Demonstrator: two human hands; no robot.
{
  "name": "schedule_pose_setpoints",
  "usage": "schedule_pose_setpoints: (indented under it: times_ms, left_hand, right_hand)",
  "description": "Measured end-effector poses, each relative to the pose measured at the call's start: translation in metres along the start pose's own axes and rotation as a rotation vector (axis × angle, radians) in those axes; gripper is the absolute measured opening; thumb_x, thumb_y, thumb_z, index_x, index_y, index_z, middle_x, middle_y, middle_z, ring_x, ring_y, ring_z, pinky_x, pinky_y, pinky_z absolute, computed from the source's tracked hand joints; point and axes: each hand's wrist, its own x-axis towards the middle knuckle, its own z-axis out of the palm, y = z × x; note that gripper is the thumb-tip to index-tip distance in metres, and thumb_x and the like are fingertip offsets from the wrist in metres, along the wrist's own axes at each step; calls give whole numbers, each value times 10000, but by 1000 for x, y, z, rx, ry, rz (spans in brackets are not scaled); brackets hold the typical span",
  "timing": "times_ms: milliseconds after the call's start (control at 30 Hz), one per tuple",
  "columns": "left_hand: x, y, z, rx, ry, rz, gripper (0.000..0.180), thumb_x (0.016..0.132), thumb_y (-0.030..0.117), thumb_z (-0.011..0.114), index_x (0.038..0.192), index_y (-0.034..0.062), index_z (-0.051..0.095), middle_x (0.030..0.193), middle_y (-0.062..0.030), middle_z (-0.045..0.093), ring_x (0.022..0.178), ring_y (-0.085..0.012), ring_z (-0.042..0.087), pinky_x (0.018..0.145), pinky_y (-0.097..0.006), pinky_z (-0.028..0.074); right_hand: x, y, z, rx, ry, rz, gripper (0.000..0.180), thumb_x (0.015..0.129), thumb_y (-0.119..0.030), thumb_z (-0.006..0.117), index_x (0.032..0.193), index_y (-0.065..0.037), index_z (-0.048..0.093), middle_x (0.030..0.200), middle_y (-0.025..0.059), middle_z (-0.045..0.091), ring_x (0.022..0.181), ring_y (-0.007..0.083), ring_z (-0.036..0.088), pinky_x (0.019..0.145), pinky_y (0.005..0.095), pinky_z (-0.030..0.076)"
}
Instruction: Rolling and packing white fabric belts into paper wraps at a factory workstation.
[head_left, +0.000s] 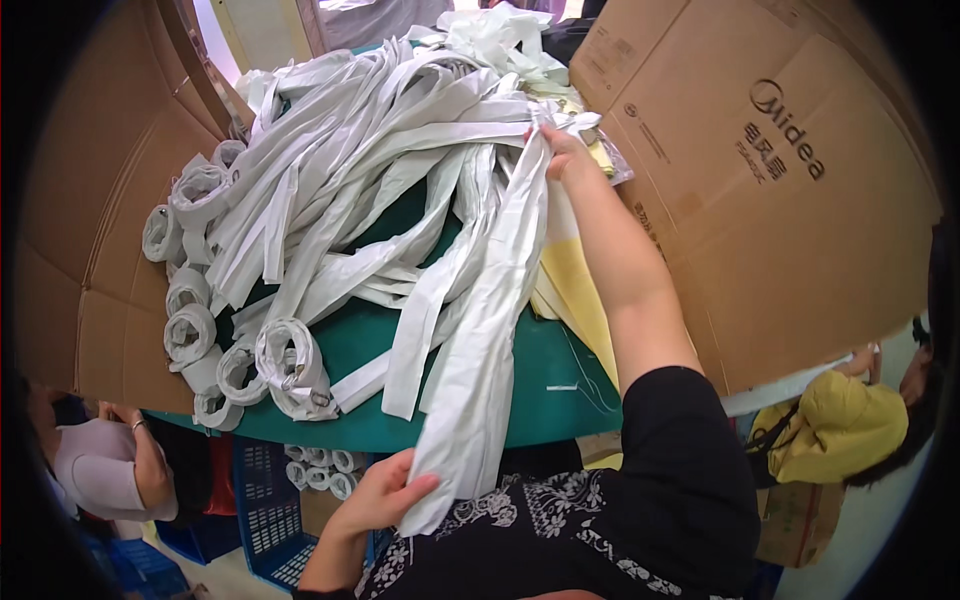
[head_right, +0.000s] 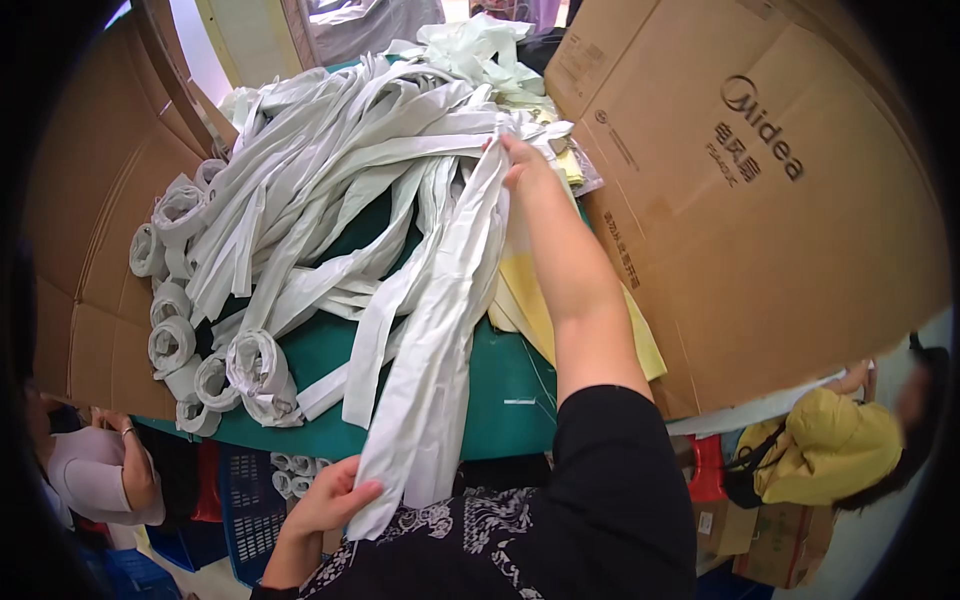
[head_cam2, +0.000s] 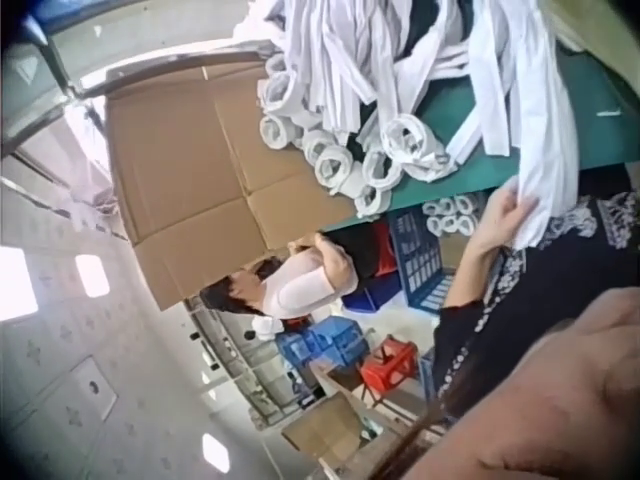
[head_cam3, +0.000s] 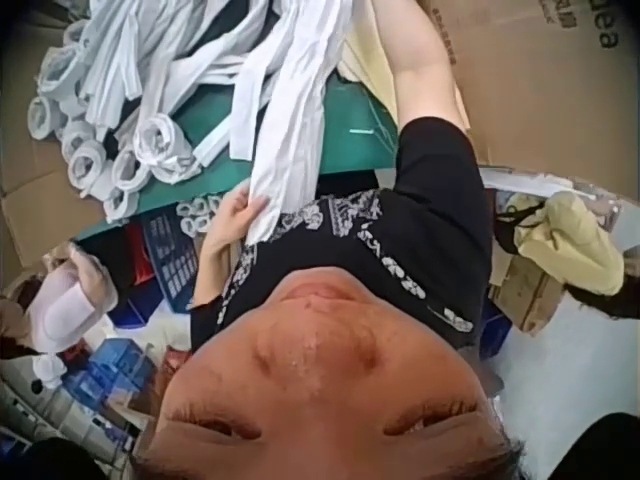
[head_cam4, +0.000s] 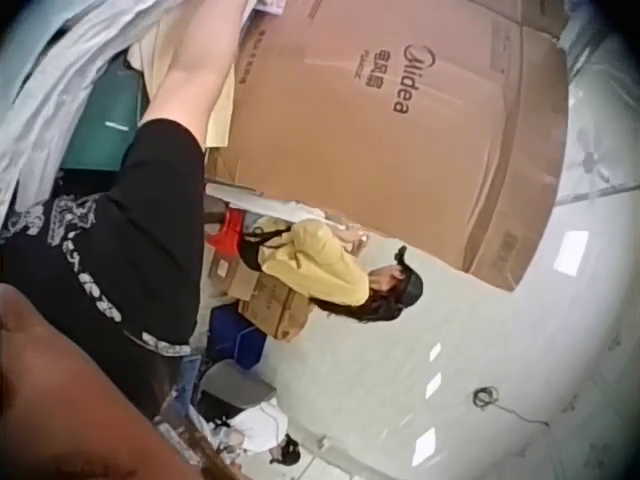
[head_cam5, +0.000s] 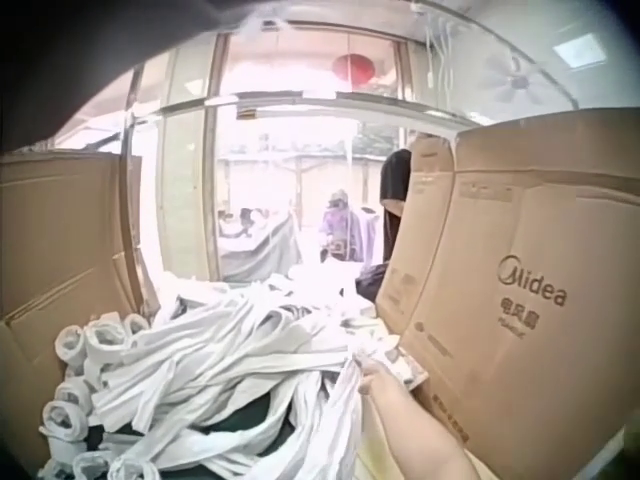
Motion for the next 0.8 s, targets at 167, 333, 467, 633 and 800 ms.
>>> schedule_pose_setpoints:
  times_ms: [167,333,467,633,800]
  left_hand:
    - [5,-15,-23,5,186,-29,264,870,69,574,1106,-32,512,964,-24,613,822,-47,551,721,-202,445]
    - [37,-13,-20,-65,115,42,219,867,69,583,1061,-15,524,955,-15,601,830,-41,533,729,-194,434]
    - [60,-15,-6,-53,88,131,218,879,80,575,1072,-5,517,982,-17,589,874,-50,524,763,-203,425]
    - [119,-5,27,-218,6,139,274,906,108,520,1152,-9,490,1056,-60,599,935,-112,567,842,-271,455]
    - [127,-3,27,-339,-57,75,270,910,156,511,1110,-25,502,962,-111,630,830,-168,627,761,-306,512]
  right_hand:
    - [32,-48,40,-248,43,-148,269,911,-247,493,1032,-30,595,1033,158,613,940,302,599,866,531,450]
    - [67,-160,58,-373,70,-507,330,830,-144,584,1109,23,524,1071,179,592,936,310,602,849,520,468]
    - [44,-175,67,-1091,479,-983,656,791,-225,636,1332,2,342,1252,216,473,1112,313,511,891,498,436]
    - [-7,-174,6,-1648,307,-682,582,787,-565,545,908,0,616,806,120,625,687,188,600,555,321,489]
    - [-192,-6,-12,-1720,17,90,725,847,-644,378,793,25,652,692,130,646,574,190,630,517,292,507]
